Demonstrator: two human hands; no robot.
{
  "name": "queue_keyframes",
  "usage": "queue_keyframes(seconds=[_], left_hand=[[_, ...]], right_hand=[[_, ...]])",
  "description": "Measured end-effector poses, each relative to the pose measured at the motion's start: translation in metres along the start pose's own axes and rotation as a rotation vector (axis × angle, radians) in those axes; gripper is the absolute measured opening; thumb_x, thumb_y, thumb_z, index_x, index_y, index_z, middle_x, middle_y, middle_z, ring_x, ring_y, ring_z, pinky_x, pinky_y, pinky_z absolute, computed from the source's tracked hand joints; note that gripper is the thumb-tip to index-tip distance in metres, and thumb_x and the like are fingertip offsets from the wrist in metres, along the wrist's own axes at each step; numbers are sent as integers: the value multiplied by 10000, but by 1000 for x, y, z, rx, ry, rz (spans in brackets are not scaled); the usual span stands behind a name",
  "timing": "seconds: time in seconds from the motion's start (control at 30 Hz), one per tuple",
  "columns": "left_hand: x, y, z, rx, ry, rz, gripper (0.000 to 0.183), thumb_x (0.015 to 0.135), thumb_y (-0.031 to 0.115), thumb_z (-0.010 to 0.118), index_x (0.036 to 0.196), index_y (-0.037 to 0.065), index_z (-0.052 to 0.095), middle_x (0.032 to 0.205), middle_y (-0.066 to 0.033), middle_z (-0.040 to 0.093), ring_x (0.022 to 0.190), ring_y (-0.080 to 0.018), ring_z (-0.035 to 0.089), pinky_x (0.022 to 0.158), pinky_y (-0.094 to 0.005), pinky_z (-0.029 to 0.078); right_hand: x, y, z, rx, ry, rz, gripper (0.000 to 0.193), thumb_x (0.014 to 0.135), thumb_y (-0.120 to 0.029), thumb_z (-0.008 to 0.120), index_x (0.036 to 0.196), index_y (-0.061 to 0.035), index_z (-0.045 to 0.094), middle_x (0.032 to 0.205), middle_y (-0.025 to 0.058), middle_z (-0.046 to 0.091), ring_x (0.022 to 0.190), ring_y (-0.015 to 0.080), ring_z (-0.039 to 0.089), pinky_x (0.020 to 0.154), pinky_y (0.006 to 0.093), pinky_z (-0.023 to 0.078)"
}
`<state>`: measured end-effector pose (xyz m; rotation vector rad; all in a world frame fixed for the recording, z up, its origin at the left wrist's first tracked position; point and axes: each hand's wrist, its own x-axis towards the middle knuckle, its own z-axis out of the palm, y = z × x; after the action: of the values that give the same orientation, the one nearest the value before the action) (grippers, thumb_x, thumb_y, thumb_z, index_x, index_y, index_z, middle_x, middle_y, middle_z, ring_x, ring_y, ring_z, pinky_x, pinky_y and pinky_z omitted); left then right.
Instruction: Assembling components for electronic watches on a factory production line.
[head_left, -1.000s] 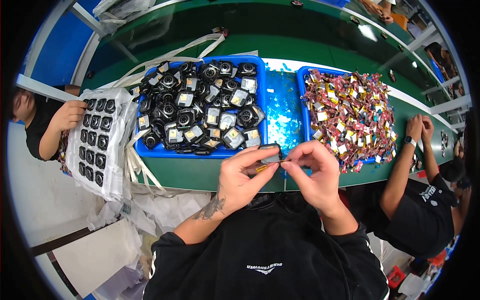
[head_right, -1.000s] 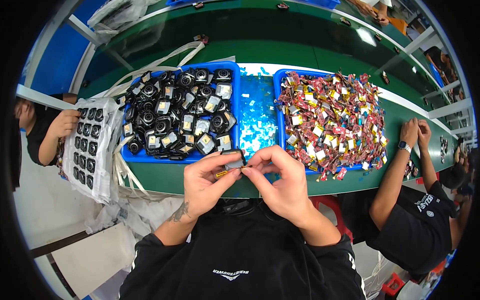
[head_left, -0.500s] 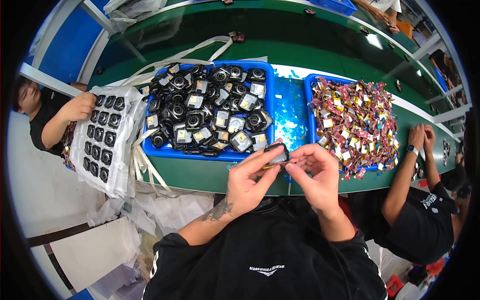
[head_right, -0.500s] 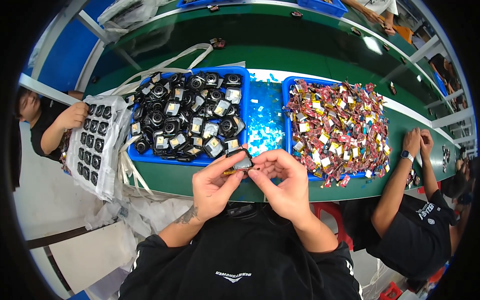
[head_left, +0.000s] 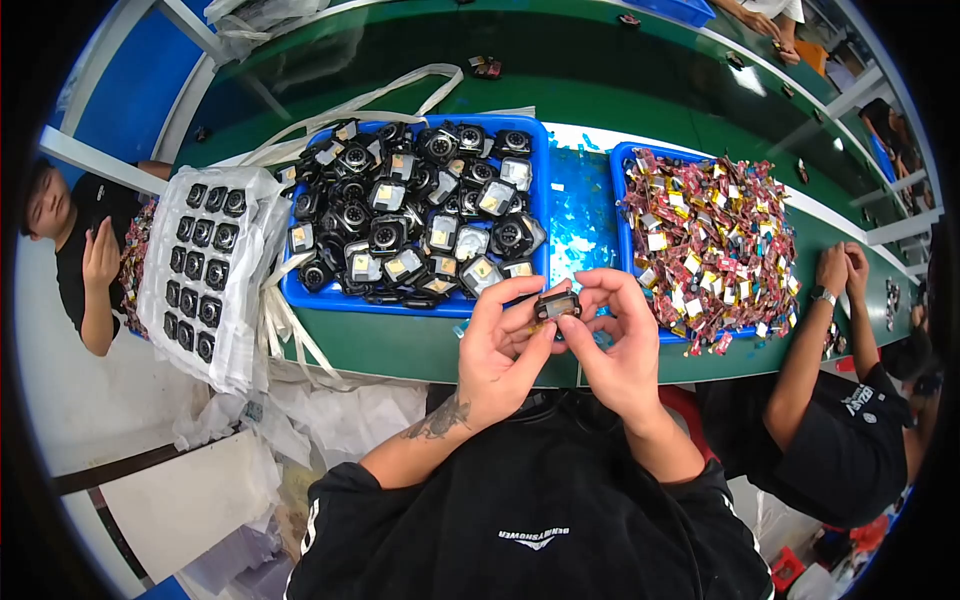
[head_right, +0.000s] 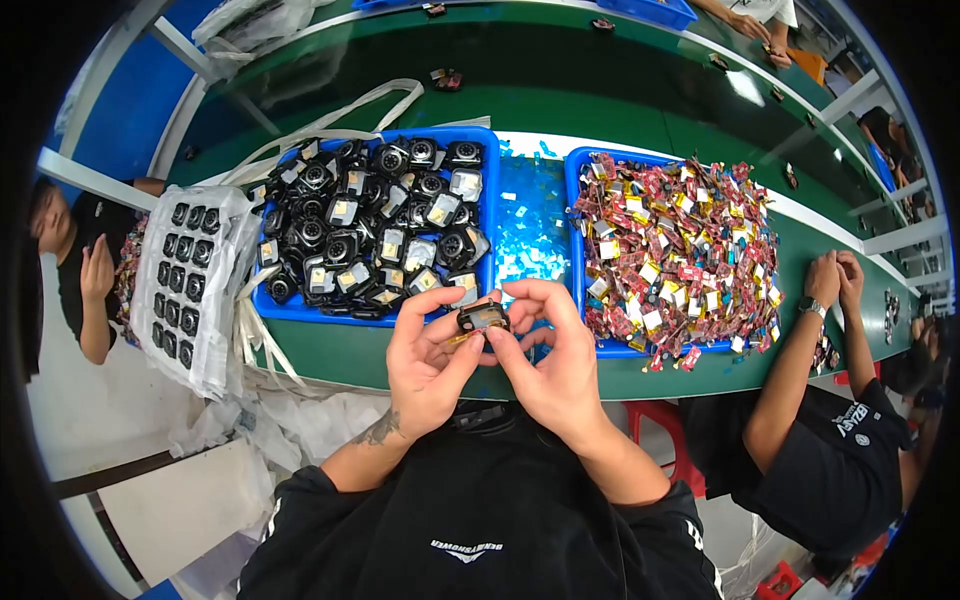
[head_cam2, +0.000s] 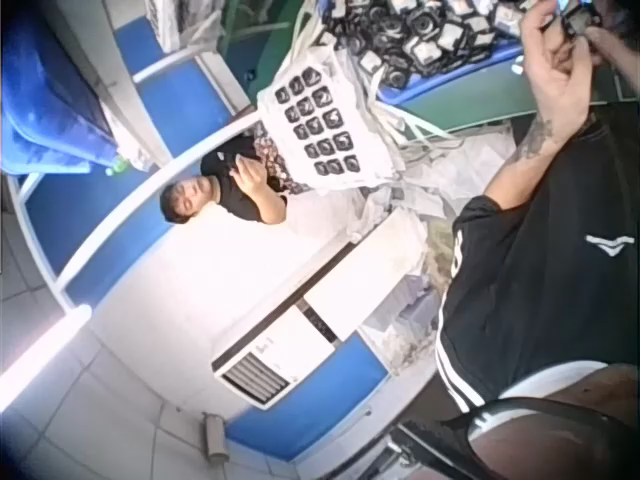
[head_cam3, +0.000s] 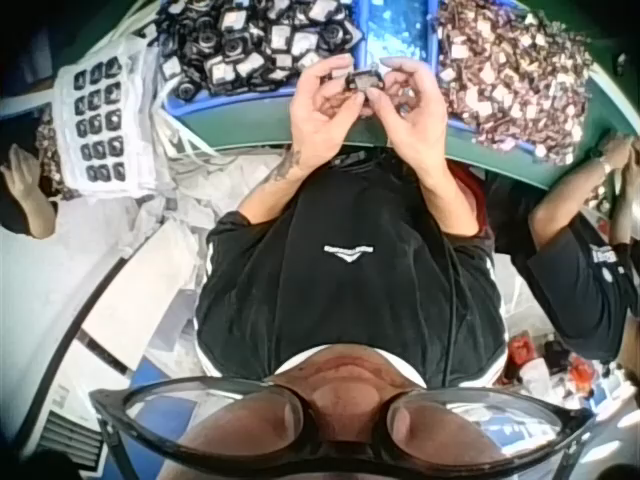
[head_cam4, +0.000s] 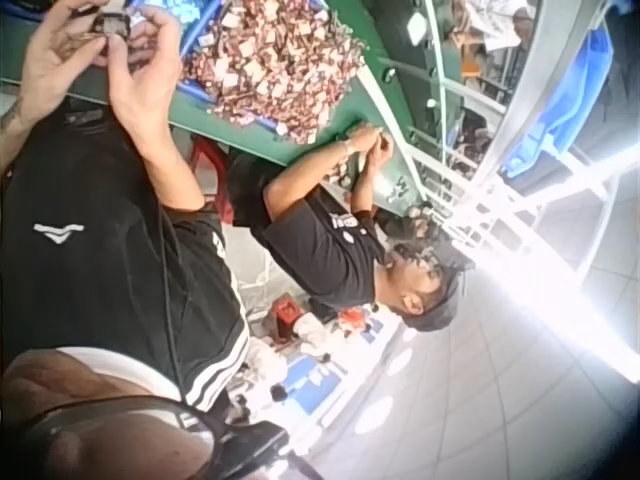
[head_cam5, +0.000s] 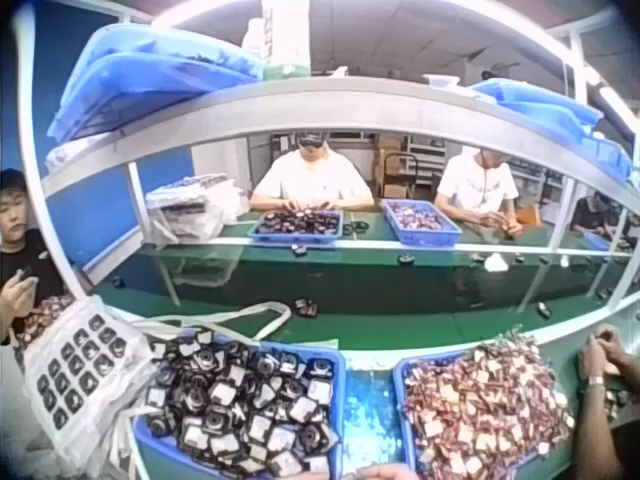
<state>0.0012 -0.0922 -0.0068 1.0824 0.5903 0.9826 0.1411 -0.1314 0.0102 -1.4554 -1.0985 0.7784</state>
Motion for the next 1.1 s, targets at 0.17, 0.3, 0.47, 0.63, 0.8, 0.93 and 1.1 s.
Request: queue_keyframes(seconds=[0.17,0.3,0.47,0.63,0.8,0.93,1.1], left_hand=[[0,-4,-6,-41,15,-14,496,927,-51,524,1361,22,295,1284,-230,557,1073,-223,623,841,-315,562],[19,12,-28,368,86,102,564,916,-17,558,1424,31,318,1302,-208,538,1082,-254,617,867,-338,535],[103,33,-41,1556,-45,436,489,875,37,539,1358,64,466,1263,-236,529,1048,-362,525,898,-453,455],[120,26,-67,1658,-298,506,352,790,67,661,1120,119,552,1340,-199,482,1267,-374,409,1009,-465,388],[110,39,-68,967,-5,293,169,839,29,686,991,54,617,832,-2,611,701,-128,582,578,-249,465],[70,47,-64,-158,97,-60,309,932,46,573,1238,15,540,980,-37,602,762,-118,559,621,-229,463],[56,25,-45,-488,168,-196,189,948,51,553,1130,43,502,953,-130,665,760,-210,663,623,-269,539]], right_hand=[[13,-5,-7,-228,-208,-158,405,797,13,701,1170,-45,555,794,36,570,699,120,570,625,262,493],[106,-20,-17,-392,-279,-202,321,851,-191,688,1115,-50,572,668,32,555,629,147,564,593,300,470],[296,55,-53,-635,-4,68,475,620,-179,853,1017,4,666,933,197,705,818,304,690,737,352,531],[320,80,-46,-881,-109,383,413,530,-236,902,827,-51,682,908,157,697,870,300,670,780,379,523],[263,11,-75,-905,7,-152,317,794,-225,740,1070,-93,658,955,130,699,932,321,664,824,410,530],[192,-49,-92,-753,-285,-292,112,823,-102,648,866,1,657,739,138,647,694,243,636,655,347,494],[146,-32,-110,-972,-474,-249,136,786,-109,699,885,-22,666,821,147,652,790,317,636,716,405,502]])
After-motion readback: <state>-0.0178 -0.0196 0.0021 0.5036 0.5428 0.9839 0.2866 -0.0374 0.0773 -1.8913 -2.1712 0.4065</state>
